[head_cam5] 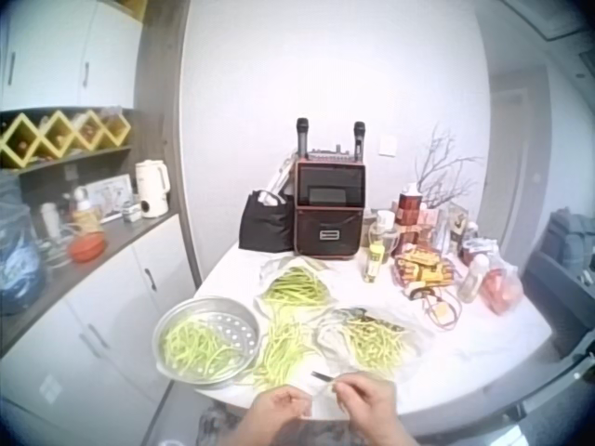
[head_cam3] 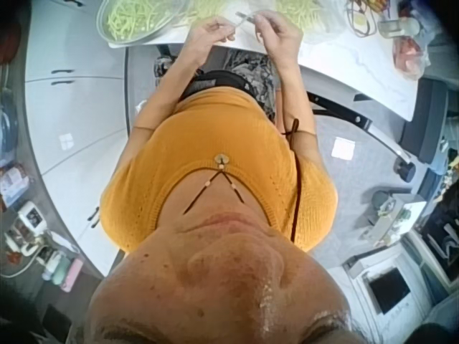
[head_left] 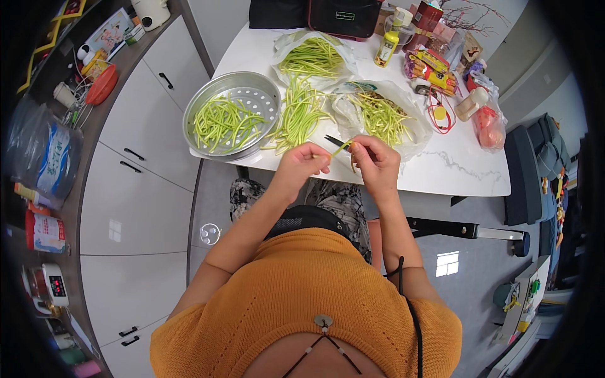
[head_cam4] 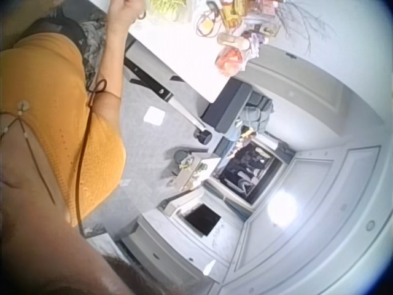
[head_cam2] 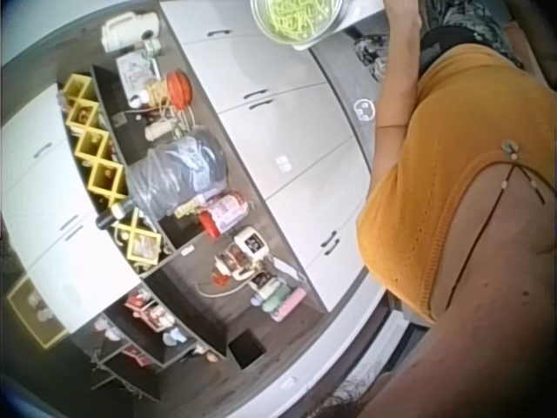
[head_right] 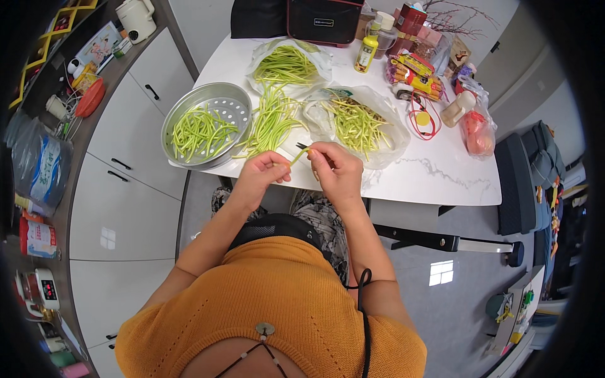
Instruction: The person peels the skin off long green vegetables using scissors and places the prepared strips into a metal steamer basket.
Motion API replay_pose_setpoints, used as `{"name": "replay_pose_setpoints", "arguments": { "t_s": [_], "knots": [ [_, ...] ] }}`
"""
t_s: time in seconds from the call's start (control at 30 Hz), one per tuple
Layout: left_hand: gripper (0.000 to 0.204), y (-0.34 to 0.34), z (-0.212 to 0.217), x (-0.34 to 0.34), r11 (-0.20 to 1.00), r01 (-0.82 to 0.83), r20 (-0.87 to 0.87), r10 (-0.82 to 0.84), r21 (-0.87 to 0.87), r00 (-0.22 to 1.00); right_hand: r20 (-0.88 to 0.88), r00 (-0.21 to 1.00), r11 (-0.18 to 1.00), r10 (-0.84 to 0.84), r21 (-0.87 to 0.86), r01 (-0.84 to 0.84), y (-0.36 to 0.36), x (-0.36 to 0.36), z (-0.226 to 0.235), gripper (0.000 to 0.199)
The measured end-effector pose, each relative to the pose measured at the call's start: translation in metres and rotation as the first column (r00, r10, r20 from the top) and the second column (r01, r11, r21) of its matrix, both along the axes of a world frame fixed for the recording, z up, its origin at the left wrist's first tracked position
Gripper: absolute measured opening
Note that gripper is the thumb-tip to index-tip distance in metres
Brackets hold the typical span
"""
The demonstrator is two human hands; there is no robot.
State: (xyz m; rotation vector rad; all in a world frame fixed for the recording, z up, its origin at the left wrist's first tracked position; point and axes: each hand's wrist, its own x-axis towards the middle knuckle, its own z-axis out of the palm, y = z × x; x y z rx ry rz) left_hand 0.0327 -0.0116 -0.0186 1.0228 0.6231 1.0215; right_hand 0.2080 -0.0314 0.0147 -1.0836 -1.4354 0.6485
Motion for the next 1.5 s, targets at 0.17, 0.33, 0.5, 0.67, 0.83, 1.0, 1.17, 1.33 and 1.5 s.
{"name": "replay_pose_setpoints", "arguments": {
  "t_s": [0.17, 0.33, 0.5, 0.67, 0.83, 1.0, 1.17, 1.33, 1.5],
  "knots": [
    [0.009, -0.011, -0.001, 0.016, 0.996, 0.085, -0.054, -0.083, 0.024, 0.995, -0.174, 0.983, 0.994, 0.056, -0.085, -0.072, -0.003, -0.004, -0.003, 0.009],
    [0.009, -0.008, 0.002, 0.014, 1.000, -0.014, -0.026, 0.014, 0.026, 1.000, -0.253, 0.967, 0.989, 0.028, -0.133, -0.063, 0.002, -0.001, 0.000, 0.011],
    [0.010, -0.009, 0.000, 0.014, 0.996, -0.088, 0.002, 0.088, 0.016, 0.996, 0.173, 0.979, 0.991, -0.112, 0.096, 0.096, 0.001, -0.005, 0.001, 0.007],
    [0.012, -0.005, 0.004, 0.011, 0.984, -0.177, 0.025, 0.177, -0.009, 0.984, 0.466, 0.878, 0.987, -0.111, 0.151, 0.045, -0.004, -0.007, 0.006, 0.007],
    [0.011, 0.011, -0.003, -0.003, 0.942, -0.333, 0.060, 0.336, -0.047, 0.940, 0.704, 0.703, 0.994, 0.103, -0.092, -0.054, -0.009, 0.006, 0.005, 0.010],
    [0.009, 0.026, -0.004, -0.029, 0.847, -0.530, 0.018, 0.530, 0.038, 0.848, 0.653, 0.755, 0.977, 0.068, -0.198, 0.083, 0.000, 0.031, 0.005, 0.013],
    [0.009, 0.052, -0.006, -0.069, 0.656, -0.655, -0.146, 0.739, 0.375, 0.657, 0.607, 0.762, 0.951, -0.227, -0.029, 0.306, 0.025, 0.060, 0.003, 0.018],
    [0.012, 0.067, -0.002, -0.102, 0.435, -0.516, -0.323, 0.899, 0.738, 0.296, 0.620, 0.630, 0.868, -0.467, 0.187, 0.460, 0.055, 0.084, -0.007, 0.025],
    [0.012, 0.069, -0.013, -0.103, 0.351, -0.412, -0.303, 0.936, 0.841, 0.180, 0.619, 0.660, 0.897, -0.426, 0.193, 0.398, 0.058, 0.071, -0.022, 0.029]
  ]
}}
